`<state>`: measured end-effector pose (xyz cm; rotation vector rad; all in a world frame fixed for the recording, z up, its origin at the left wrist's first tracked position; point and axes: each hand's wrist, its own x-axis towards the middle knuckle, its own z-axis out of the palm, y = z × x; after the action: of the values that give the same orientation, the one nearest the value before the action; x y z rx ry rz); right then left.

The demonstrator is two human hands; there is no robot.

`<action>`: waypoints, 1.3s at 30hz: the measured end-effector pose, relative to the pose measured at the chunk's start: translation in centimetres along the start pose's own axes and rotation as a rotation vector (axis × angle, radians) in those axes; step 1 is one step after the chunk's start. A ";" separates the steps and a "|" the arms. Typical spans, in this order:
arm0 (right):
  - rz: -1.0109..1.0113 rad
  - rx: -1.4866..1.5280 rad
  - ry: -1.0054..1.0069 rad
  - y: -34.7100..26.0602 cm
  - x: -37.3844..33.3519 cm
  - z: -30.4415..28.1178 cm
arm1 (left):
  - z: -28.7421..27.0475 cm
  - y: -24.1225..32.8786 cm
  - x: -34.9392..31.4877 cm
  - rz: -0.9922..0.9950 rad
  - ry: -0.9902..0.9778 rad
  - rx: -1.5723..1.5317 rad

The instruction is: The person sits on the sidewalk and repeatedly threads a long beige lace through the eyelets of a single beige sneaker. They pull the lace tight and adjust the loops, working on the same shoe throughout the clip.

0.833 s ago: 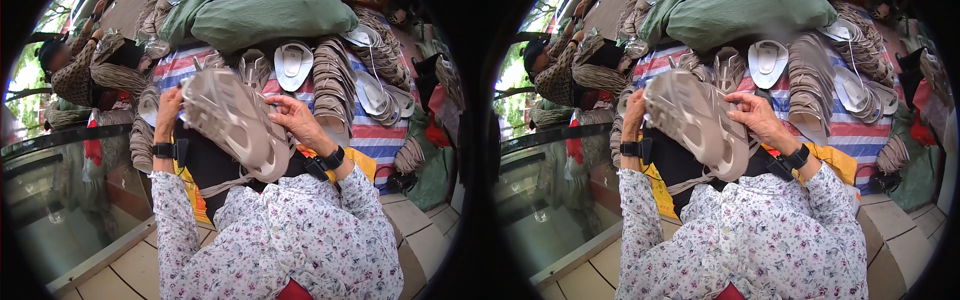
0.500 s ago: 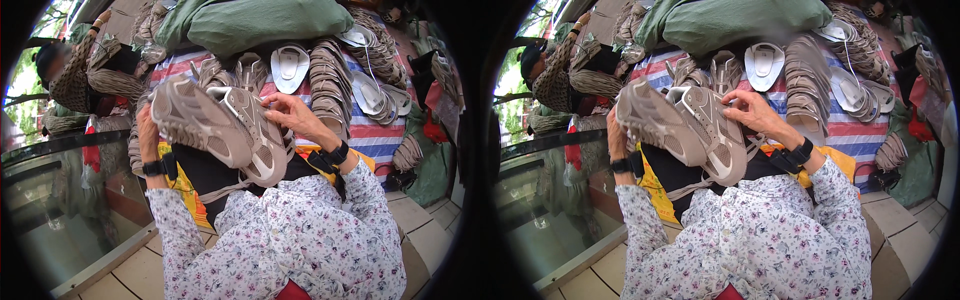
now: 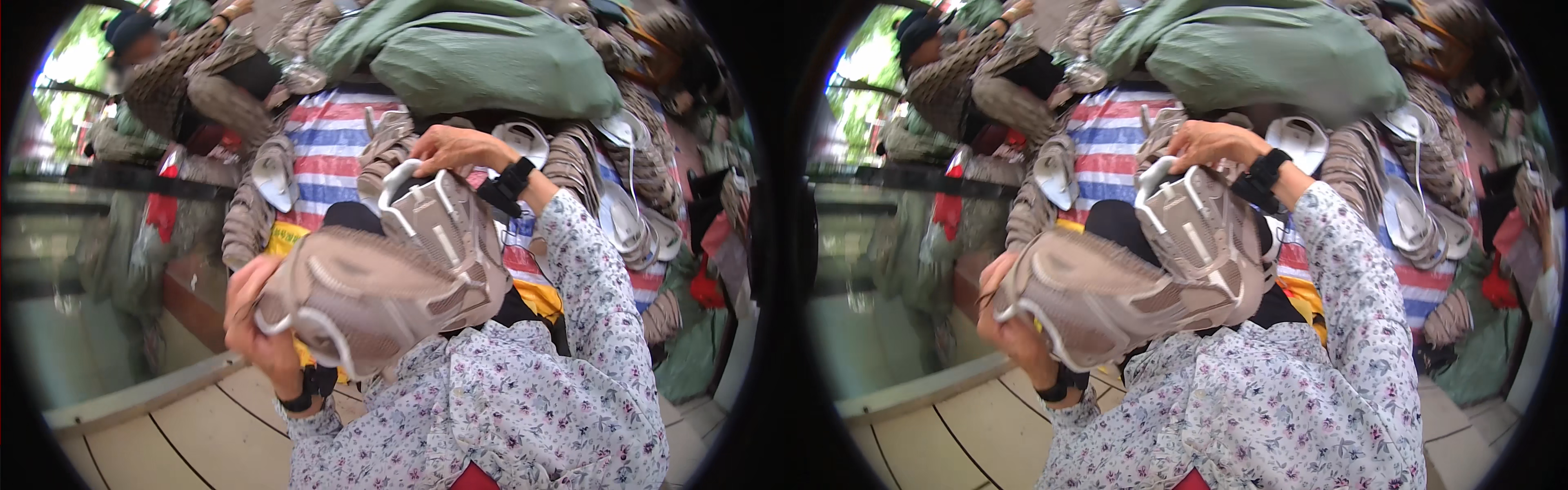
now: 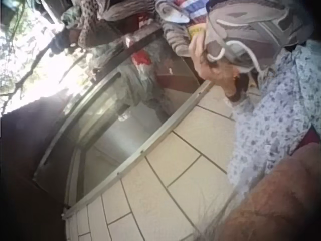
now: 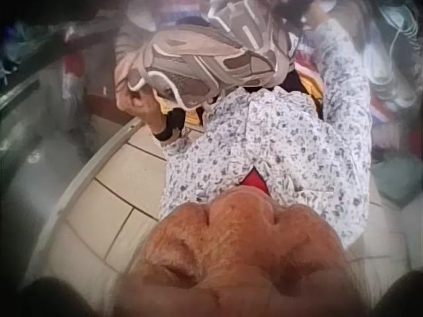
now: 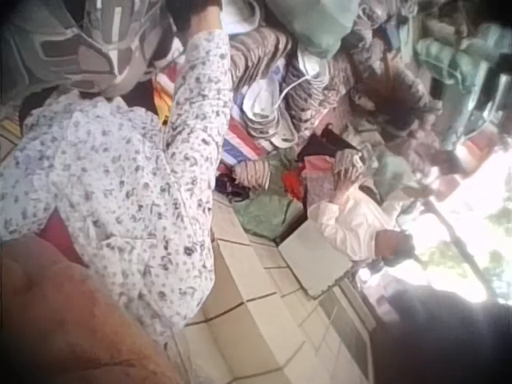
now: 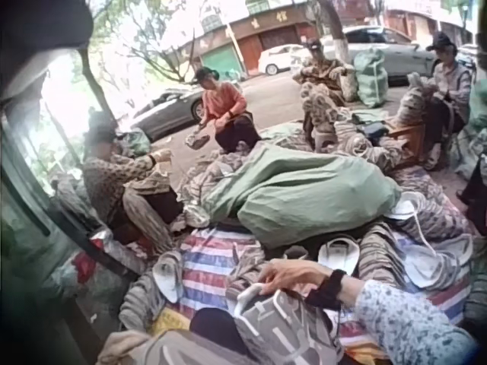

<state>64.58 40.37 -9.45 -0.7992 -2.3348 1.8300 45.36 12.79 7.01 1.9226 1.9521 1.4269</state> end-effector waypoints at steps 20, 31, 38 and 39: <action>-0.188 -0.190 0.688 -1.8 -7.3 -4.1 | -1.9 3.8 0.2 0.320 -0.221 -0.174; -0.201 -0.255 1.563 1.9 -13.7 -6.4 | 0.2 7.3 0.2 0.533 -0.192 0.015; -0.010 0.737 1.388 6.1 -16.9 -6.5 | 1.2 6.5 -0.1 0.379 -0.126 -0.012; -0.039 0.888 1.336 6.9 -17.3 -6.4 | 1.4 6.6 0.0 0.369 -0.151 -0.012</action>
<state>84.23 39.57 -9.52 -1.1861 -0.6388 1.3021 51.23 12.18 10.30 2.3996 1.5804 1.3086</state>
